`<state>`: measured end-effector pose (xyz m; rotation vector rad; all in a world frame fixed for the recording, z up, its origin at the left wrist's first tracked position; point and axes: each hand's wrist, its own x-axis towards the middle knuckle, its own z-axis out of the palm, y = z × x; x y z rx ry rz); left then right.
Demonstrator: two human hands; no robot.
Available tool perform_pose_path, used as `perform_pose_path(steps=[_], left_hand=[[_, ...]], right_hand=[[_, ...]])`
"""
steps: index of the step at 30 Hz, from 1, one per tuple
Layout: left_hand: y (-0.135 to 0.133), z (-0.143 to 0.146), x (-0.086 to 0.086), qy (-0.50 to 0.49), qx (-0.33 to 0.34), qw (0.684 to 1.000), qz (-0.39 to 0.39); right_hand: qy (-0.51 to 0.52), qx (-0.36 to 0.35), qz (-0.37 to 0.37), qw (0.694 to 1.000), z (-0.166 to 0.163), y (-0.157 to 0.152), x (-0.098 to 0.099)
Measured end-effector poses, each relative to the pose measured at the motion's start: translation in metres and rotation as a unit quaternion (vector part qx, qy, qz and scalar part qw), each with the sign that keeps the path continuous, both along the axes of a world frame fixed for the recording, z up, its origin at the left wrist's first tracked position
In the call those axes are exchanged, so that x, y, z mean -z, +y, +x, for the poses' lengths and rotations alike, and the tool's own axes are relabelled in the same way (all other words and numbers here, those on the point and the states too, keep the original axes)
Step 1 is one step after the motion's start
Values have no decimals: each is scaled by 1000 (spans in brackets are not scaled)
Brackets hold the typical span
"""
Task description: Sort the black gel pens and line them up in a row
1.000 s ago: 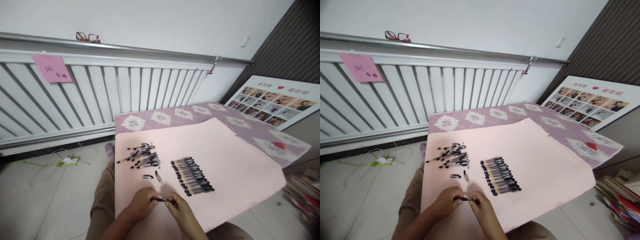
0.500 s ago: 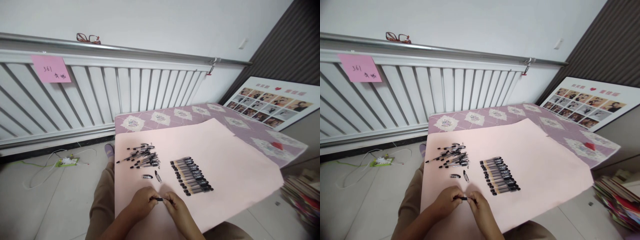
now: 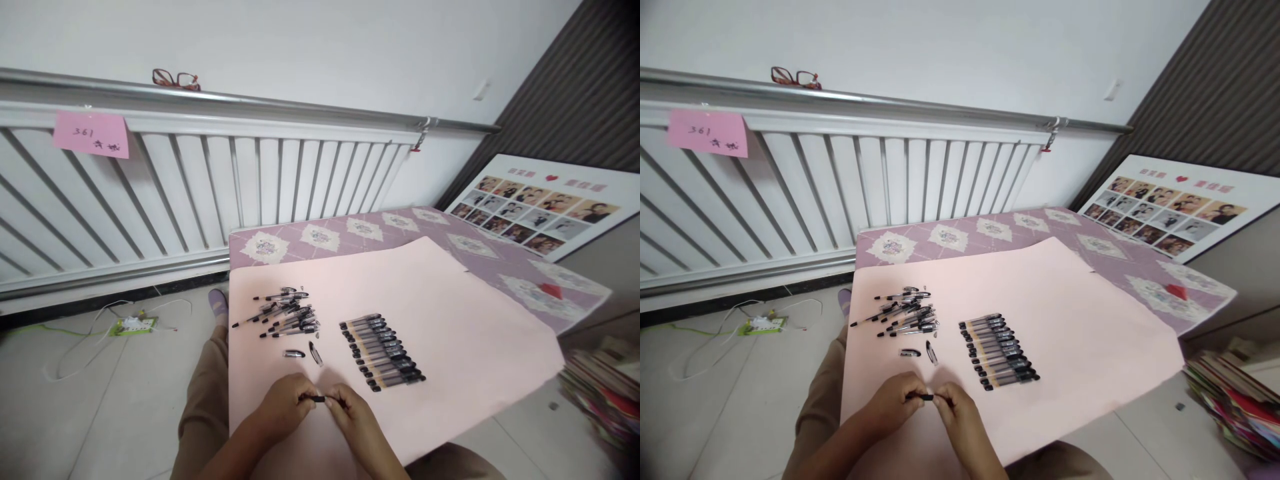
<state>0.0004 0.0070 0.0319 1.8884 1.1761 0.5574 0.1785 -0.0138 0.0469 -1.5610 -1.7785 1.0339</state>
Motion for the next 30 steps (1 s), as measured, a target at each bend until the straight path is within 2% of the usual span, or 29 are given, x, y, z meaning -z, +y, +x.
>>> perform_pose_path(steps=[5,11,16,20,26,30], left_hand=[[-3,3,-3,13,-11,999,27],[-7,5,-9,19,-28,998,61],[-8,5,-16,-51,-83,995,34],[-11,8,-18,-107,-119,987,-19],[-18,13,-21,-133,-163,977,-40],[-19,14,-27,-157,-176,970,-50]], right_hand=[[-25,-11,25,999,-4,-1,-3],[-33,20,21,999,-6,-1,-4],[89,31,-13,995,-3,0,-10],[153,43,-28,987,-5,1,-17],[157,85,-4,984,-11,1,-25],[170,87,8,982,-13,-1,-31]])
